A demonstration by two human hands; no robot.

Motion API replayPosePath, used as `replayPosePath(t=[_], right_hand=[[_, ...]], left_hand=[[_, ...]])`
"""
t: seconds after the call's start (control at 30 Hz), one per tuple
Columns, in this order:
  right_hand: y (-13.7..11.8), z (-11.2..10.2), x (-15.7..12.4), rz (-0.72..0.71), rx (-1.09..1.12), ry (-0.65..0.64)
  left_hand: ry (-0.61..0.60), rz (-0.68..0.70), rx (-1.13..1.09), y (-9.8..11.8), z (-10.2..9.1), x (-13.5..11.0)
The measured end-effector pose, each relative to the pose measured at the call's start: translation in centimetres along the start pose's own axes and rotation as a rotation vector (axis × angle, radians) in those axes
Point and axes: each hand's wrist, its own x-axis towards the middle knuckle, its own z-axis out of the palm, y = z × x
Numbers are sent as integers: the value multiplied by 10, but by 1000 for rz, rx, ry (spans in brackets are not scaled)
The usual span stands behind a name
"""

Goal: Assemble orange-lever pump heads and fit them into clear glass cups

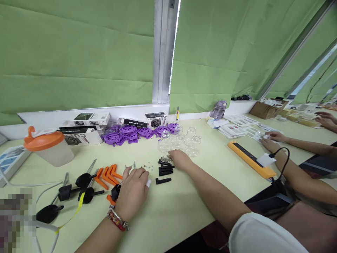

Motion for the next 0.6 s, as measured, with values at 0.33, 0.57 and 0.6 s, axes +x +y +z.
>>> replayPosePath(t=[0.33, 0.57, 0.6], right_hand=[[2, -5, 7, -307, 23, 48], [-2, -8, 12, -395, -62, 6], [-2, -7, 13, -400, -70, 6]], left_hand=[[-17, -7, -9, -2, -2, 0], [-18, -2, -18, -1, -3, 1], [-20, -3, -18, -1, -3, 1]])
